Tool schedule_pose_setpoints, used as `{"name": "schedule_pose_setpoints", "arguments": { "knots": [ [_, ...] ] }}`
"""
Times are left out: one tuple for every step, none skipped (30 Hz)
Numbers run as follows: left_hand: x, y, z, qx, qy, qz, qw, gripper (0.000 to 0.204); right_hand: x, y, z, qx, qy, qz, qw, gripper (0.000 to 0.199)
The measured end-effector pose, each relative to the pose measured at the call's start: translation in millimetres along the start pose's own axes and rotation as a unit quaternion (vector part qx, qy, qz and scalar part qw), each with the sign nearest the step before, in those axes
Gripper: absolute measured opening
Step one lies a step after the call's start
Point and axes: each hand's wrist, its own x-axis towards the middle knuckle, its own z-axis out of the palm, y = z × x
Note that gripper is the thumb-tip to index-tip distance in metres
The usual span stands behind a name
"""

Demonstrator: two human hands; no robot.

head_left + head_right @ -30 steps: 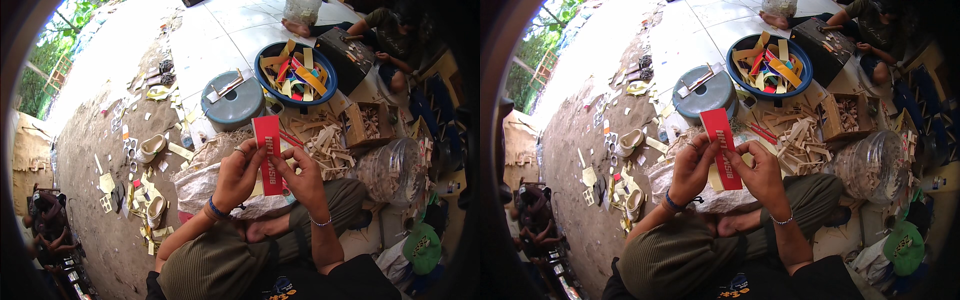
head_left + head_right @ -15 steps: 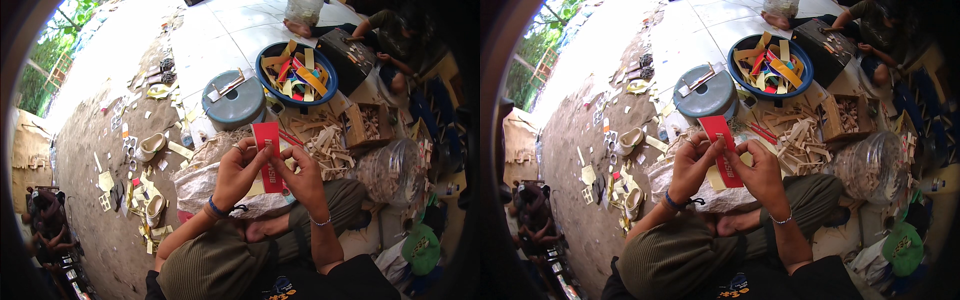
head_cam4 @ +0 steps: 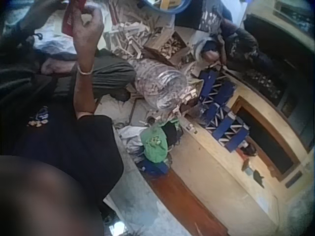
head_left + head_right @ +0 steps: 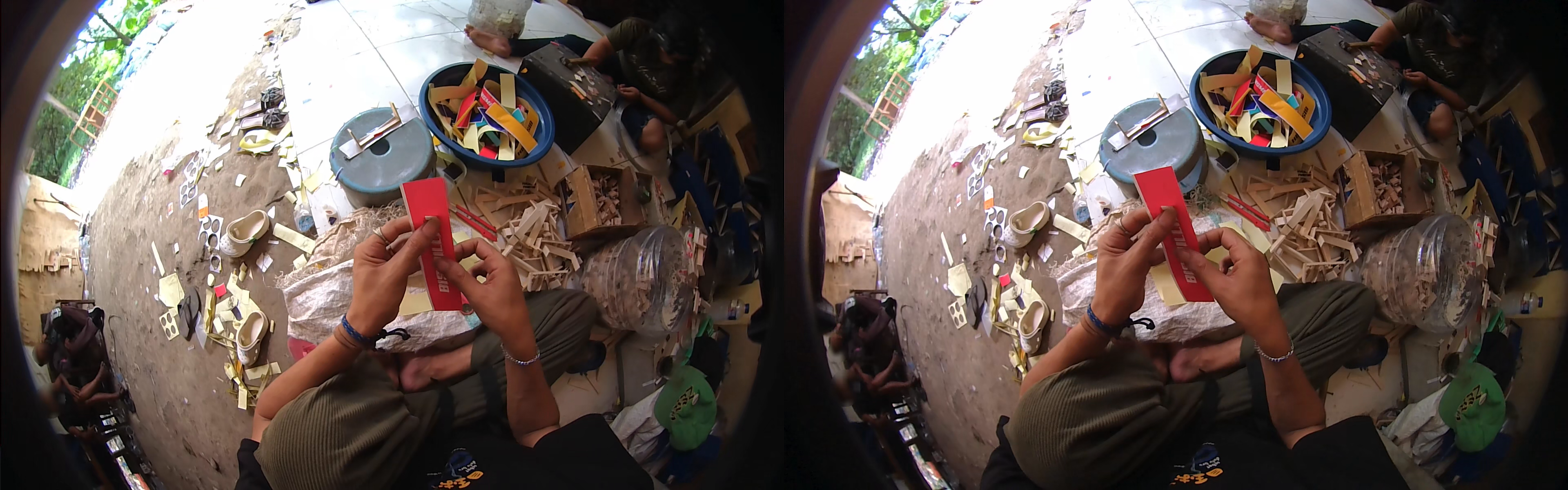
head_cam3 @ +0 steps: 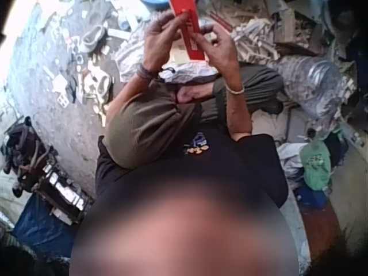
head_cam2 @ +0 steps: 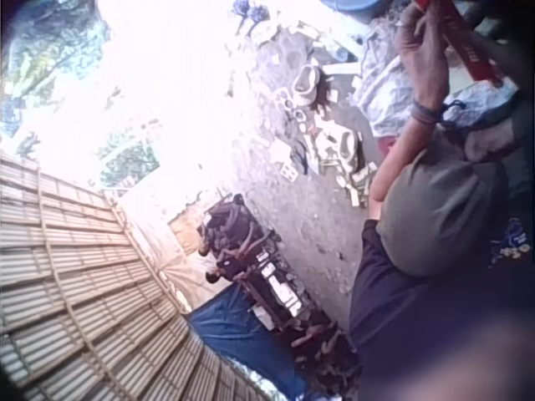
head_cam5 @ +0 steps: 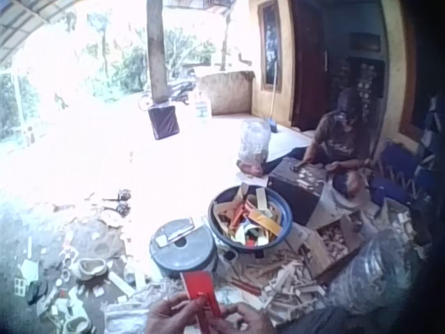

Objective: The person sits on the floor and assembles a small paper craft by folding a red printed strip around a wooden frame. They use scissors to trim excess paper and tuck the ends into the frame, repeating the process with another strip.

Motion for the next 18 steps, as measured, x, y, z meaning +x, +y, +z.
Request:
{"name": "schedule_pose_setpoints", "arguments": {
  "knots": [
    [1,-1,-1,-0.002,-0.003,0.010,1.000,0.019,0,1,-1,0.014,-0.018,0.014,1.000,0.029],
    [3,-2,-1,-0.006,-0.004,0.015,1.000,0.019,-1,2,-1,0.019,-0.021,0.015,1.000,0.031],
    [3,-3,-1,-0.006,-0.001,0.025,1.000,0.019,-1,3,-1,0.024,-0.023,0.010,0.999,0.033],
    [4,-4,-1,-0.007,0.004,0.030,1.000,0.019,-2,4,0,0.032,-0.027,0.005,0.999,0.035],
    [4,-5,-1,-0.009,0.012,0.031,0.999,0.019,-2,5,1,0.031,-0.024,-0.004,0.999,0.036],
    [5,-5,-2,-0.012,0.022,0.033,0.999,0.019,-2,6,2,0.033,-0.022,-0.014,0.999,0.038],
    [6,-5,-2,-0.015,0.033,0.031,0.999,0.018,-3,8,3,0.034,-0.021,-0.024,0.999,0.039],
    [7,-5,-1,-0.015,0.050,0.022,0.998,0.017,-4,10,5,0.039,-0.005,-0.034,0.999,0.039],
    [8,-4,-2,-0.028,0.058,0.036,0.997,0.016,-6,11,6,0.044,0.011,-0.044,0.998,0.039],
    [9,-2,-4,-0.037,0.071,0.042,0.996,0.015,-7,13,8,0.044,0.024,-0.054,0.997,0.038],
    [10,0,-5,-0.049,0.081,0.055,0.994,0.014,-8,15,7,0.055,0.014,-0.038,0.998,0.040],
    [11,1,-6,-0.050,0.092,0.052,0.993,0.014,-9,17,6,0.060,0.000,-0.022,0.998,0.041],
    [12,1,-8,-0.055,0.100,0.055,0.992,0.013,-10,19,6,0.065,-0.014,-0.006,0.998,0.042],
    [13,2,-9,-0.064,0.101,0.066,0.991,0.013,-10,21,7,0.069,-0.012,-0.021,0.997,0.041],
    [14,2,-11,-0.066,0.107,0.055,0.991,0.014,-10,23,9,0.073,-0.009,-0.035,0.997,0.040],
    [15,2,-12,-0.071,0.107,0.061,0.990,0.015,-10,25,11,0.071,-0.004,-0.030,0.997,0.039],
    [15,2,-14,-0.076,0.108,0.064,0.989,0.015,-12,26,11,0.116,-0.007,-0.034,0.993,0.037],
    [15,2,-16,-0.081,0.109,0.068,0.988,0.015,-14,27,11,0.155,-0.008,-0.017,0.988,0.035]
  ]
}}
